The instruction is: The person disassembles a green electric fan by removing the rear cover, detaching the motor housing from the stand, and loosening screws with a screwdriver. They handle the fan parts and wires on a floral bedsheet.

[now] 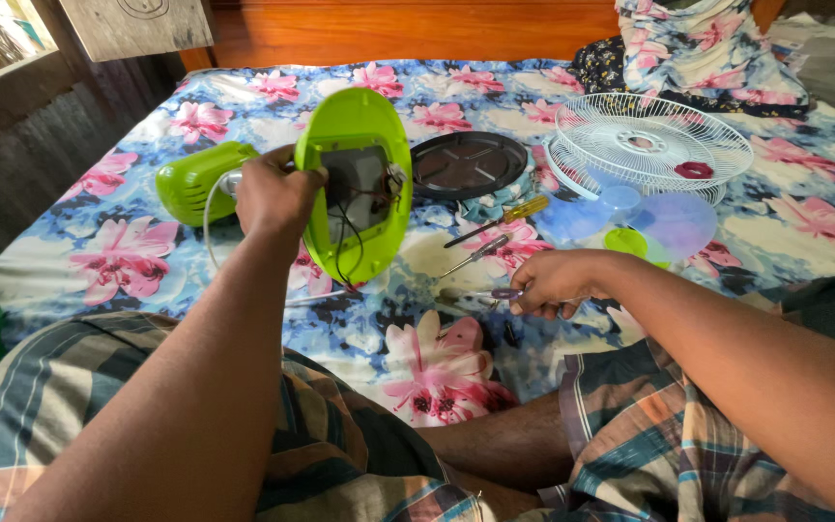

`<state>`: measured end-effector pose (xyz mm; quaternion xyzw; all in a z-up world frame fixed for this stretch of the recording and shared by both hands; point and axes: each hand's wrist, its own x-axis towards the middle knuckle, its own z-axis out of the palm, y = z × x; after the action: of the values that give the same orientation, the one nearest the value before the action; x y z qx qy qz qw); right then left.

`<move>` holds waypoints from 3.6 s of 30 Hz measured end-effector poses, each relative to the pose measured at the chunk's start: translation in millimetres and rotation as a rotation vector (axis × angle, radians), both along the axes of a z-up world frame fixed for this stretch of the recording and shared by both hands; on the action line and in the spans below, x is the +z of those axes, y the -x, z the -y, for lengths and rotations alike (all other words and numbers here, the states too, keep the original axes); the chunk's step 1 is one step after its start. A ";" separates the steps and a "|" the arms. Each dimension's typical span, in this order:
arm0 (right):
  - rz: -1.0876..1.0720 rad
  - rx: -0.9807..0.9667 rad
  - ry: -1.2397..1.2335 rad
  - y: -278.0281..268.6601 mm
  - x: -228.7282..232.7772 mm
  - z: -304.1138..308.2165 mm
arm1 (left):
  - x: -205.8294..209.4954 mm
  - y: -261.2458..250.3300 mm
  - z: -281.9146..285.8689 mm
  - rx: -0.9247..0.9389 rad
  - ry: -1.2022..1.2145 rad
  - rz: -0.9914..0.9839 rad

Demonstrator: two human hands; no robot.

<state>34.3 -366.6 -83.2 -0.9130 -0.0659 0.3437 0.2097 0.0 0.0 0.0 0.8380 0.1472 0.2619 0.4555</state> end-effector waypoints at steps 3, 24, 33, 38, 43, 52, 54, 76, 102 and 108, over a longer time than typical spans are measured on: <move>0.057 0.028 0.057 6.4 5.3 -5.8 | -3.6 -3.3 1.9 -0.036 -0.044 -0.014; 0.314 -0.051 -0.177 -24.5 -27.2 13.4 | -33.0 -51.2 -5.9 0.075 0.575 0.144; 0.211 -0.146 -0.055 -24.3 -27.2 6.9 | -63.1 -72.6 -44.5 0.113 1.428 -0.053; 0.188 -0.242 -0.060 -23.2 -22.9 -2.0 | -56.6 -83.0 -43.3 -0.207 1.407 -0.386; 0.186 -0.208 -0.020 -20.6 -24.0 -8.7 | -59.9 -81.7 -36.3 -0.441 1.327 -0.424; 0.181 -0.183 -0.013 -21.6 -32.4 -7.6 | -69.7 -85.3 -11.6 -0.667 1.255 -0.360; 0.191 -0.154 -0.004 -26.2 -35.6 -4.4 | -69.9 -82.4 -12.3 -0.691 1.240 -0.333; 1.106 -0.003 -0.983 24.5 91.7 -57.9 | 4.4 -61.7 44.6 -1.276 0.862 0.129; 0.887 -0.238 -1.085 45.3 100.6 -57.3 | -14.7 -56.1 53.5 -1.263 0.886 0.143; 0.814 -0.259 -1.107 43.2 98.7 -54.6 | -17.1 -56.0 55.7 -1.264 0.888 0.138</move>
<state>-9.0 -312.0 15.5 -0.7286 -0.1950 -0.1374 0.6420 56.0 -55.7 -17.1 0.4835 -0.2964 -0.0794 0.8198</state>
